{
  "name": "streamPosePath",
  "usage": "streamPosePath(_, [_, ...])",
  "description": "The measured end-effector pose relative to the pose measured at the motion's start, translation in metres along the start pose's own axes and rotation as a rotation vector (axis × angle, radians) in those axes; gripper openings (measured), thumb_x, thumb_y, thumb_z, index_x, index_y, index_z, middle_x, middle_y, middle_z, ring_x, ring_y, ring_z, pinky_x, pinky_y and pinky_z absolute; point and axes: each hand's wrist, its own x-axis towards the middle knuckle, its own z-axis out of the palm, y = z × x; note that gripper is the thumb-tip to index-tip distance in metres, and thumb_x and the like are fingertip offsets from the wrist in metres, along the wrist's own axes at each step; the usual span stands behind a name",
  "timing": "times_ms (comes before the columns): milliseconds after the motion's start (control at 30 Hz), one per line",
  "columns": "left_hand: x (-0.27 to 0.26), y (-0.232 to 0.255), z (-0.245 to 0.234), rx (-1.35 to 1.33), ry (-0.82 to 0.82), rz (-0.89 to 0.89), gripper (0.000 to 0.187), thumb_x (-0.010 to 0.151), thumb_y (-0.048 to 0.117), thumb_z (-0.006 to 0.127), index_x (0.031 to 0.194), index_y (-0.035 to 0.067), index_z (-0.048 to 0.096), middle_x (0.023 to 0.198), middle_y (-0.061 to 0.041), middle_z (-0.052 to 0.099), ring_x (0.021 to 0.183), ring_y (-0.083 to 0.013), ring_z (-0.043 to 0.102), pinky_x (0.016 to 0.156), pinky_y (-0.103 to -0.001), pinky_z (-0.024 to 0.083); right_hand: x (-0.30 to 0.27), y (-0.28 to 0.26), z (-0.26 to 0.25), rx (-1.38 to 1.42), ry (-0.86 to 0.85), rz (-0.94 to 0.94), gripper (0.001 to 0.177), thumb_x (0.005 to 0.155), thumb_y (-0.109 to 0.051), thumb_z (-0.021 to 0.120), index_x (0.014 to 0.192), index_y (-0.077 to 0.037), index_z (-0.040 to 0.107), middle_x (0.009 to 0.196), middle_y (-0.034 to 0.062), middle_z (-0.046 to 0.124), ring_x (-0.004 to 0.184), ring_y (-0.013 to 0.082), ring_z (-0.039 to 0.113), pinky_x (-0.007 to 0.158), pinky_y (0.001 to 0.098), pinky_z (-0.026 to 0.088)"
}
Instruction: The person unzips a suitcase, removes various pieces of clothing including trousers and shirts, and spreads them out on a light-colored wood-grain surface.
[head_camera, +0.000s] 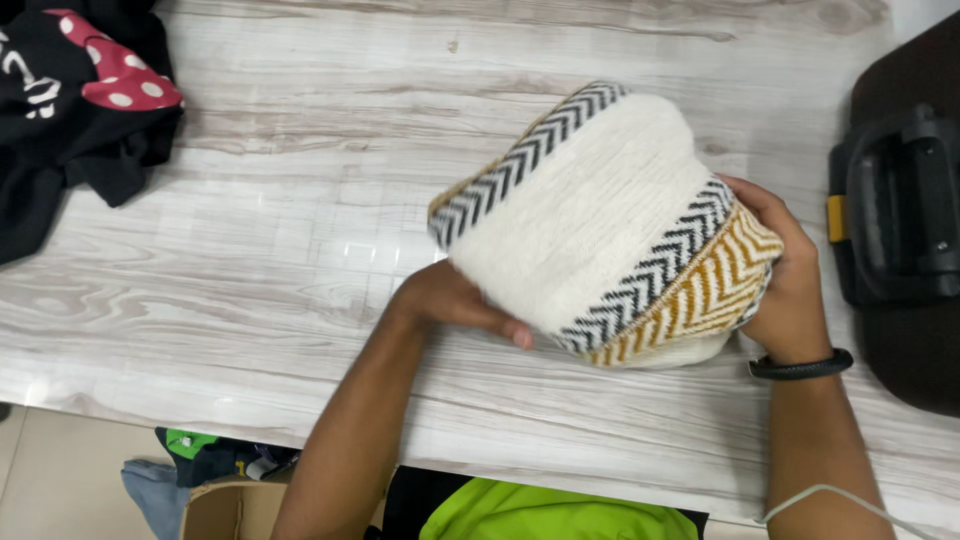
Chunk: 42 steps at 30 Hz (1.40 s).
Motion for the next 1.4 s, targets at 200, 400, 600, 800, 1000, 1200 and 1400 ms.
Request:
streamPosePath(200, [0.001, 0.014, 0.027, 0.176, -0.267, -0.166, 0.094, 0.062, 0.038, 0.096, 0.139, -0.001, 0.061, 0.134, -0.021, 0.07, 0.132, -0.0327, 0.063, 0.11, -0.044, 0.051, 0.003, 0.005, -0.005, -0.108, 0.07, 0.009, 0.052, 0.102, -0.003, 0.069, 0.151, -0.004, 0.051, 0.141, 0.0143, 0.066, 0.13, 0.0204, 0.066, 0.111, 0.0337, 0.054])
streamPosePath(400, [0.009, 0.008, 0.019, -0.034, 0.038, -0.175, 0.094, 0.061, 0.042, 0.095, 0.138, 0.0, 0.061, 0.133, -0.021, 0.07, 0.13, -0.0322, 0.063, 0.108, -0.044, 0.051, 0.004, 0.003, -0.013, 0.004, -0.096, -0.04, 0.082, 0.082, -0.007, 0.081, 0.155, -0.004, 0.045, 0.143, 0.0139, 0.061, 0.134, 0.0222, 0.06, 0.115, 0.0373, 0.049])
streamPosePath(600, [0.013, 0.005, 0.038, 0.156, -0.162, -0.255, 0.093, 0.061, 0.045, 0.093, 0.137, 0.001, 0.062, 0.132, -0.02, 0.07, 0.129, -0.0316, 0.063, 0.107, -0.044, 0.051, 0.004, 0.007, -0.019, 0.037, -0.174, 0.029, 0.111, 0.072, -0.005, 0.084, 0.165, -0.006, 0.024, 0.145, 0.0123, 0.06, 0.137, 0.0214, 0.057, 0.118, 0.0381, 0.044])
streamPosePath(800, [0.029, -0.006, 0.048, -0.225, 0.261, -0.234, 0.089, 0.062, 0.047, 0.092, 0.133, 0.0, 0.066, 0.129, -0.021, 0.073, 0.126, -0.0335, 0.066, 0.106, -0.044, 0.053, 0.004, 0.02, -0.014, 0.499, -0.152, 0.064, 0.111, 0.077, -0.007, 0.084, 0.169, -0.002, 0.022, 0.166, 0.0136, 0.044, 0.153, 0.0223, 0.044, 0.129, 0.0399, 0.036])
streamPosePath(1000, [0.029, -0.009, 0.046, -0.254, 0.26, -0.137, 0.078, 0.059, 0.031, 0.097, 0.125, -0.001, 0.07, 0.126, -0.02, 0.075, 0.124, -0.0315, 0.068, 0.109, -0.043, 0.052, 0.003, -0.005, -0.02, 0.978, -0.318, 0.024, 0.118, 0.07, -0.021, 0.093, 0.161, -0.005, 0.02, 0.163, 0.0123, 0.042, 0.153, 0.0218, 0.039, 0.126, 0.0382, 0.034])
streamPosePath(1200, [0.033, 0.014, 0.059, 0.05, 0.346, -0.31, 0.075, 0.059, 0.031, 0.095, 0.124, 0.006, 0.07, 0.127, -0.012, 0.073, 0.12, -0.0236, 0.067, 0.102, -0.037, 0.053, -0.013, -0.01, 0.013, 0.589, 0.146, 0.183, 0.074, 0.083, 0.003, 0.082, 0.148, -0.002, 0.046, 0.137, 0.0138, 0.064, 0.131, 0.0246, 0.064, 0.115, 0.0405, 0.054])
streamPosePath(1400, [0.046, 0.029, 0.081, 0.262, 0.478, -0.08, 0.069, 0.07, 0.032, 0.091, 0.128, 0.004, 0.065, 0.127, -0.015, 0.07, 0.121, -0.0226, 0.063, 0.099, -0.039, 0.053, -0.025, -0.033, 0.001, 0.165, 0.391, -0.157, 0.062, 0.09, 0.0, 0.086, 0.136, -0.008, 0.046, 0.125, 0.0084, 0.066, 0.12, 0.0204, 0.07, 0.106, 0.0343, 0.062])
